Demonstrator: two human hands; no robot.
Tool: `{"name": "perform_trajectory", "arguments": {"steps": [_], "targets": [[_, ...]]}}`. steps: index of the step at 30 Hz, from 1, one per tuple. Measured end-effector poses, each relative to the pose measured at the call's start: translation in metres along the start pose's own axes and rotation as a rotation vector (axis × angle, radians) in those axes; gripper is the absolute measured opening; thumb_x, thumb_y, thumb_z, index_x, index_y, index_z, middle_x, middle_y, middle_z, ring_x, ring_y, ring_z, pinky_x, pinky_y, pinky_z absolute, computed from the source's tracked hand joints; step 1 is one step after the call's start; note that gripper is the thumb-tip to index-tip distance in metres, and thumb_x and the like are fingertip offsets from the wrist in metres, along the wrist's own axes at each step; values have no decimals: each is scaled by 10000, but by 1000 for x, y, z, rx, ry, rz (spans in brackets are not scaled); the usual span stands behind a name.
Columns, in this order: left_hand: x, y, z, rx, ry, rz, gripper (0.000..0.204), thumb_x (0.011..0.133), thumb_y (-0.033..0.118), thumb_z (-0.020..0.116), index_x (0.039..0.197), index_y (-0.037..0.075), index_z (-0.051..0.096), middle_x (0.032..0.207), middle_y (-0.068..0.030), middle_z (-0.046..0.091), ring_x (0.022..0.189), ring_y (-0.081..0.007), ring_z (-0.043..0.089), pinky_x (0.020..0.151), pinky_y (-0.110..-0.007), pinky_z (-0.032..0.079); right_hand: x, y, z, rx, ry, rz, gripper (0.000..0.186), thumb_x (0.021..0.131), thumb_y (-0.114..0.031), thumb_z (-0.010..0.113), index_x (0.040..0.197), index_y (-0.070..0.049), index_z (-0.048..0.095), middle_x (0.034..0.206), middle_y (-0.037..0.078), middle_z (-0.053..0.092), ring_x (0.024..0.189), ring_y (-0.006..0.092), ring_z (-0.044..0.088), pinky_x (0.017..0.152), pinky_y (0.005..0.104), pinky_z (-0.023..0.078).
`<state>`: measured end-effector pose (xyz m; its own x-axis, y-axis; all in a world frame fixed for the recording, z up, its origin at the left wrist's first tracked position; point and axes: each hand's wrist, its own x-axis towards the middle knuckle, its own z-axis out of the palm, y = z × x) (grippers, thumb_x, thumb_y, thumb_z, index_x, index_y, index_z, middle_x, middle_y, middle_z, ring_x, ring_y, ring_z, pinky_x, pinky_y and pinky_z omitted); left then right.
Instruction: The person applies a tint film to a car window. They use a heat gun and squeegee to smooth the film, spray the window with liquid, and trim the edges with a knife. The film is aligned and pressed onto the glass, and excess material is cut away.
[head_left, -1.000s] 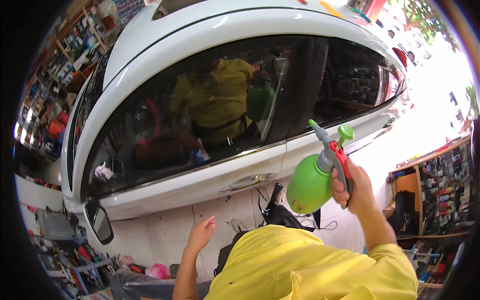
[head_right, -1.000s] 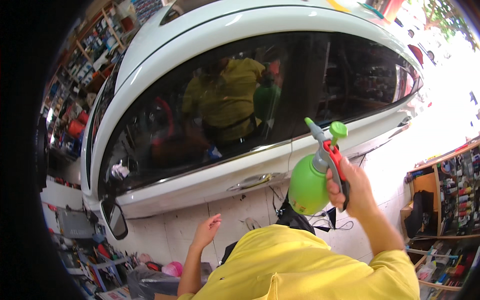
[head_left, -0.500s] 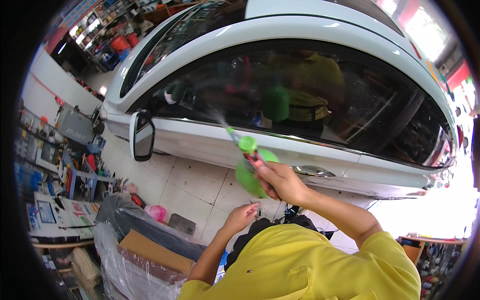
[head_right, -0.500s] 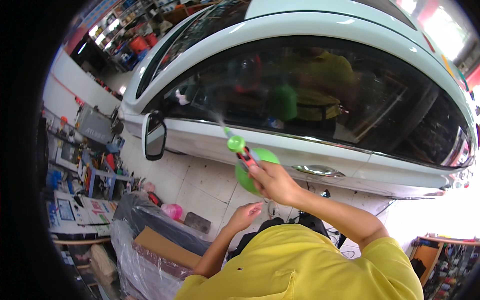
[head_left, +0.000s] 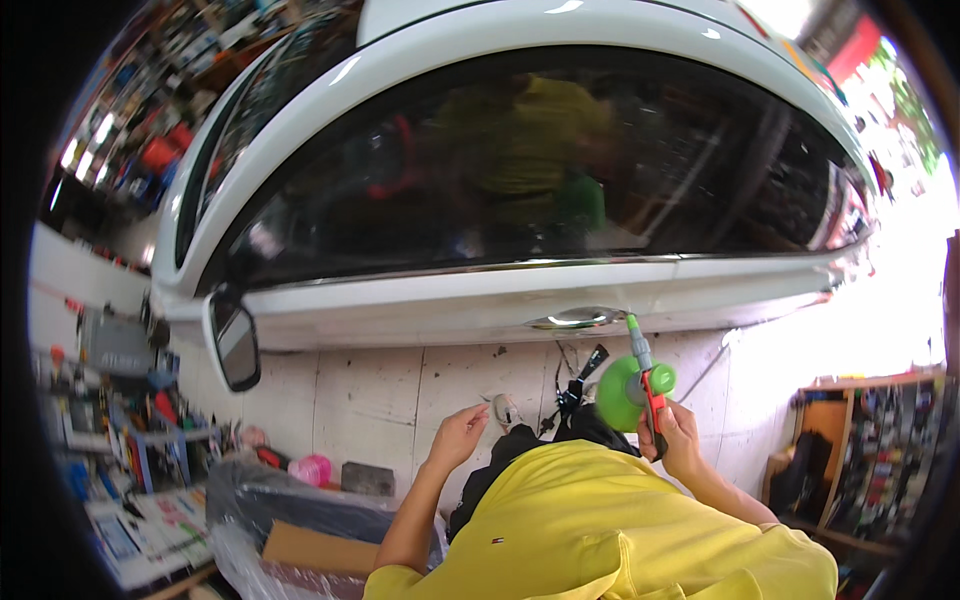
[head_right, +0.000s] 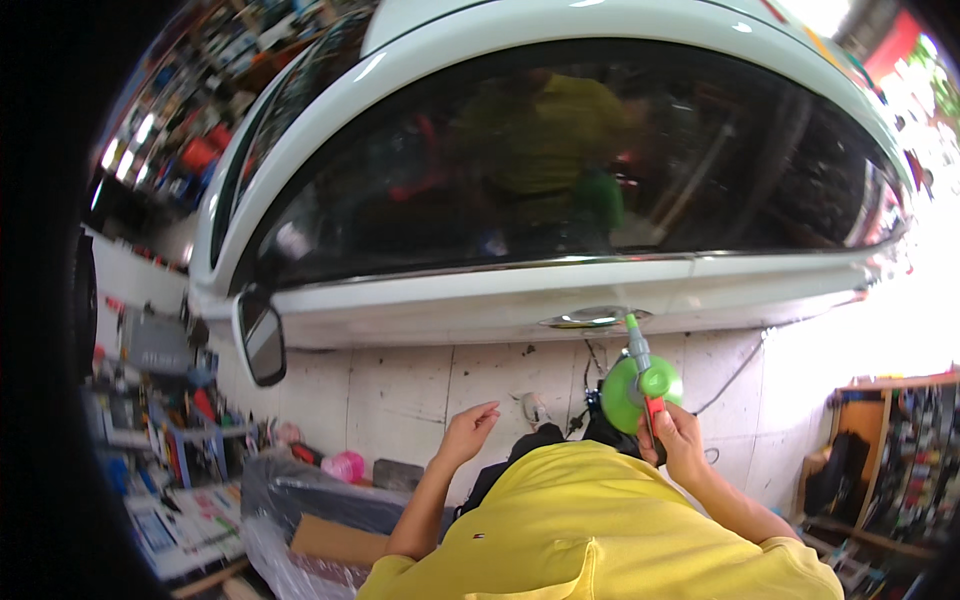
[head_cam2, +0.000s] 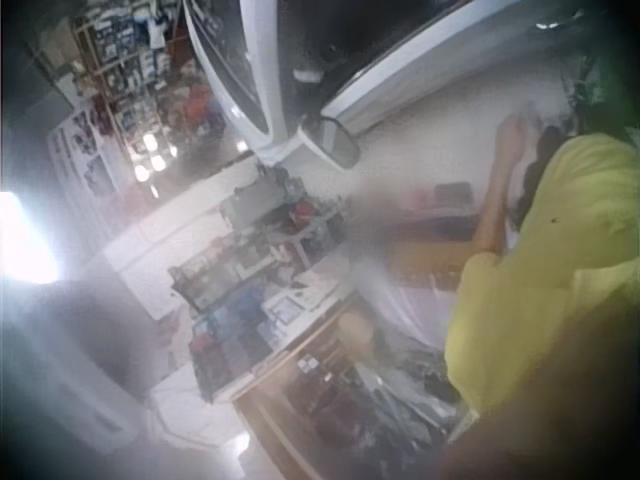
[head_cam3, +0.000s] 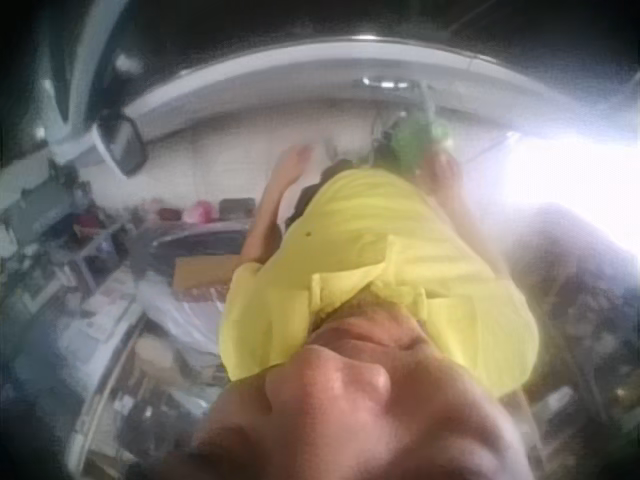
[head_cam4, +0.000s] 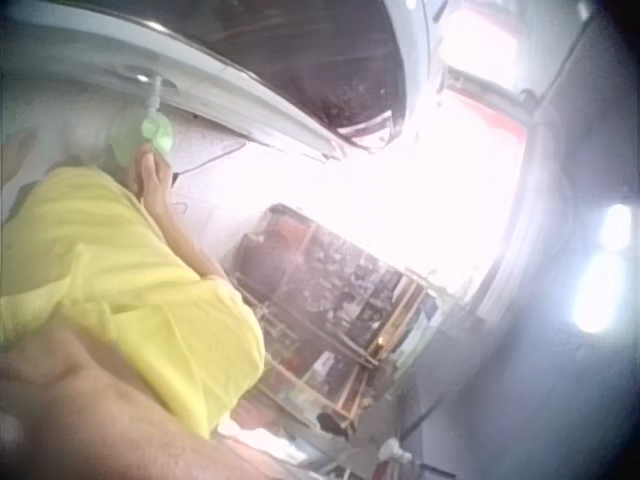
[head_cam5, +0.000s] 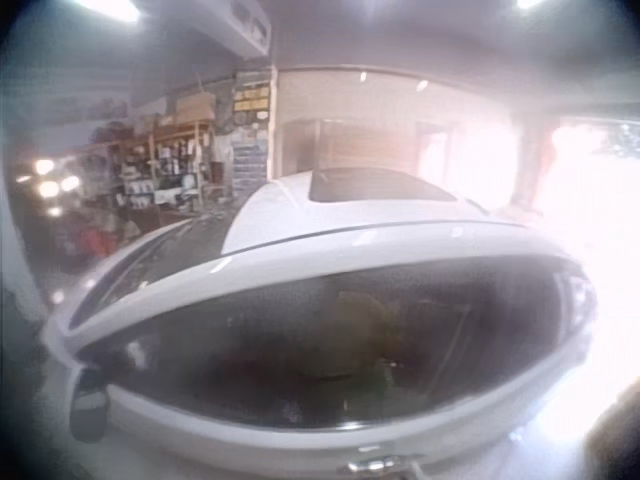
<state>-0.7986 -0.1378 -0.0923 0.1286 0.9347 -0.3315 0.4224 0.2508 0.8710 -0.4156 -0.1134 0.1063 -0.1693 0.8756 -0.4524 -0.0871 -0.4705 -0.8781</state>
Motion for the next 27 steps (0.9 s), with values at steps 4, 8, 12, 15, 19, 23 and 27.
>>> {"name": "perform_trajectory", "arguments": {"steps": [4,8,12,15,19,23,27], "targets": [[65,52,13,89,-166,148,352,1019,161,666,1352,52,693,1149,-147,781,985,-244,752,887,-350,585,-29,-14,-41,-357,229,-65,480,1075,-469,593,864,-39,627,645,18,575,494,97,510,456,272,370],[115,110,41,127,-239,337,358,1019,154,674,1361,48,688,1162,-130,784,998,-217,748,901,-333,577,-36,-62,-91,-252,332,-7,450,1047,-406,624,791,-36,619,606,14,551,476,97,486,433,268,358],[140,163,75,194,-317,405,350,1024,167,660,1351,50,692,1167,-126,778,1037,-240,746,912,-340,572,-48,-136,-142,168,270,-143,424,945,-393,766,829,-23,597,576,29,494,420,96,435,382,272,307],[147,197,102,175,-319,346,343,1026,183,660,1346,65,694,1179,-122,773,1032,-262,750,906,-346,575,-66,-222,-192,130,320,-321,382,864,-287,837,813,-23,566,558,26,469,389,91,404,356,278,281],[169,240,152,152,-244,295,350,1028,168,664,1355,45,688,1184,-127,780,1019,-227,752,908,-331,572,-61,-368,-270,-91,405,-803,411,945,-306,785,657,-107,571,478,-17,445,350,83,388,345,260,287],[180,273,219,90,-44,203,350,1026,151,671,1348,17,690,1164,-127,789,1013,-185,749,904,-320,571,13,-509,-341,-560,727,-1208,168,1029,-162,632,954,-41,721,1097,107,659,918,201,661,812,277,525],[192,278,277,101,166,192,337,990,164,704,1295,21,710,1127,-147,771,1036,-277,738,928,-379,568,115,-622,-391,-1422,972,-1537,106,1002,-46,601,1042,-35,699,1458,157,554,1289,287,602,1109,374,491]]}}
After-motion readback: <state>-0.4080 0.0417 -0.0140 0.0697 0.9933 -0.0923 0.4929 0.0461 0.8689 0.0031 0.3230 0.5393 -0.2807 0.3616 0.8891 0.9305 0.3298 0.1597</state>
